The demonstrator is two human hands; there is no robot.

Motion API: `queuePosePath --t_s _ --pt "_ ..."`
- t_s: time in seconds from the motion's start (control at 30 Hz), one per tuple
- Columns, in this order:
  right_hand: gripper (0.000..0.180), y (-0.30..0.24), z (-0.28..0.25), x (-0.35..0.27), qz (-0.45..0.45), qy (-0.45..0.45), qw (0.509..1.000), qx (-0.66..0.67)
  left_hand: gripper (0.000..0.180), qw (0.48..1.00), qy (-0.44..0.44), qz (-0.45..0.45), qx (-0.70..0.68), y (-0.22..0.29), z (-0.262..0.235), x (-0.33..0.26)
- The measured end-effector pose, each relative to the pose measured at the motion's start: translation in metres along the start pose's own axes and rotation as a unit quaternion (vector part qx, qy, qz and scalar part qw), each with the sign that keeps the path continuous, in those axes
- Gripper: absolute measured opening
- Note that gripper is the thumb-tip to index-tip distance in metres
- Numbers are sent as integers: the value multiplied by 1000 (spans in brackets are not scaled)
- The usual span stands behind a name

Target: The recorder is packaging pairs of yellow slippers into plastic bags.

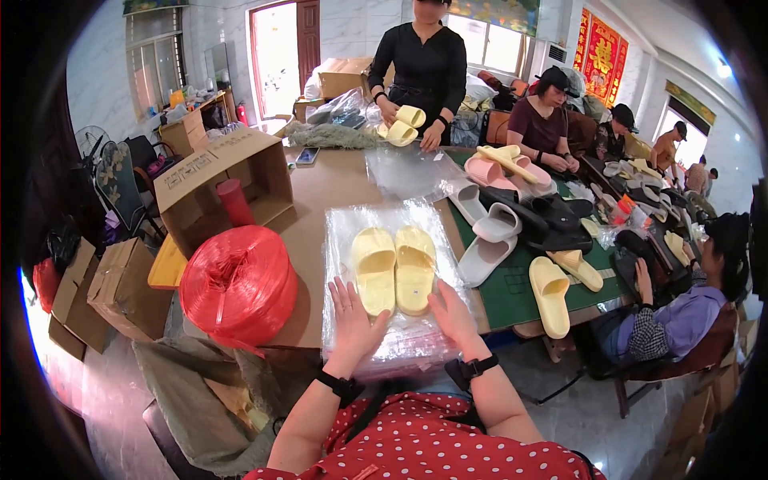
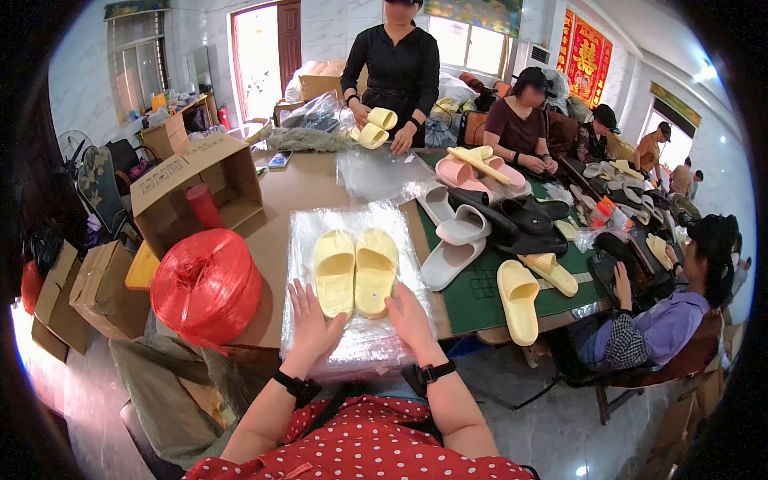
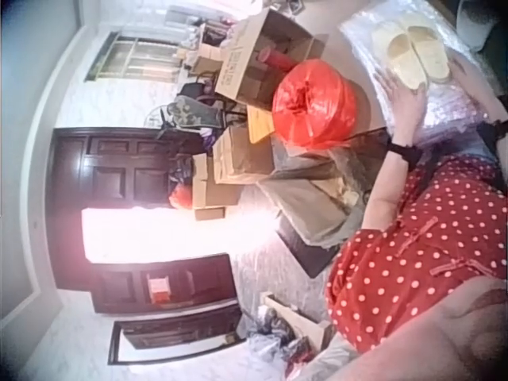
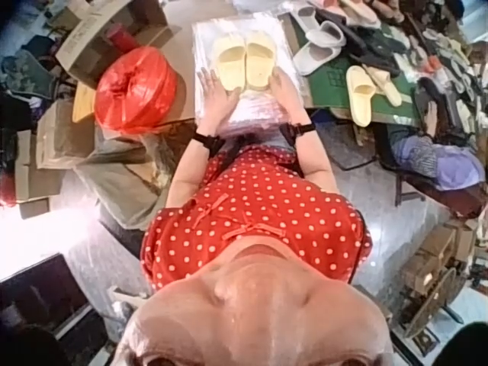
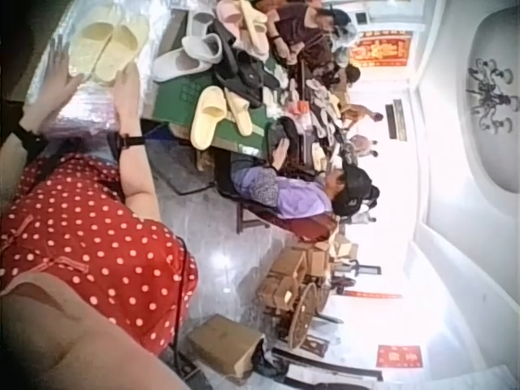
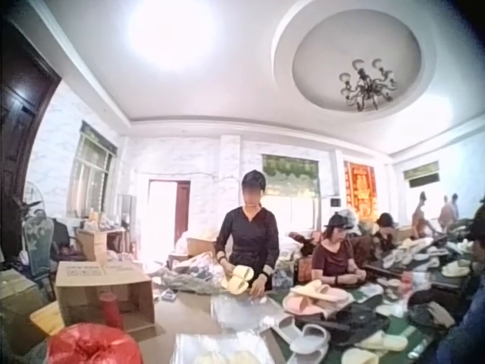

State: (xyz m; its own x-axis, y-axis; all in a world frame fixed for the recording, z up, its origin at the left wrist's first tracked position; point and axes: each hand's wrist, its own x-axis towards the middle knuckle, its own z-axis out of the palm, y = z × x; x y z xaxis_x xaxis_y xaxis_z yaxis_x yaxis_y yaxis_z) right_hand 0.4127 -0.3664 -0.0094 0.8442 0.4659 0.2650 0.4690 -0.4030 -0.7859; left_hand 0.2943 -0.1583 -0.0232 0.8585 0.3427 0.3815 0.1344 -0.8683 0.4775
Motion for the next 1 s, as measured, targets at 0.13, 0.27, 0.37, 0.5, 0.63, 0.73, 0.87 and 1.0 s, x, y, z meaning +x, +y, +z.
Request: queuePosePath --t_s 0.13,0.27,0.37,0.5,0.63,0.73,0.87,1.0 --pt "58 4 7 3 14 68 996 -63 103 999 27 -24 -6 -2 7 2" --pt "57 -6 13 10 32 86 992 -85 98 996 70 -49 -15 -18 22 6" --pt "58 -12 13 10 31 66 990 -124 91 997 42 -65 -21 -14 16 9" --pt "54 0 18 13 15 80 989 -123 86 998 29 -57 -24 -12 15 11" --pt "49 9 24 12 0 93 991 -93 82 998 27 -48 -28 -14 14 9" --pt "49 17 26 11 -3 94 995 -36 81 998 28 -40 -39 -13 11 6" --pt "47 29 27 10 -21 109 994 -4 83 997 41 2 -60 -14 7 4" --pt "46 11 19 4 -66 160 984 36 87 991 33 22 -126 -13 -3 0"
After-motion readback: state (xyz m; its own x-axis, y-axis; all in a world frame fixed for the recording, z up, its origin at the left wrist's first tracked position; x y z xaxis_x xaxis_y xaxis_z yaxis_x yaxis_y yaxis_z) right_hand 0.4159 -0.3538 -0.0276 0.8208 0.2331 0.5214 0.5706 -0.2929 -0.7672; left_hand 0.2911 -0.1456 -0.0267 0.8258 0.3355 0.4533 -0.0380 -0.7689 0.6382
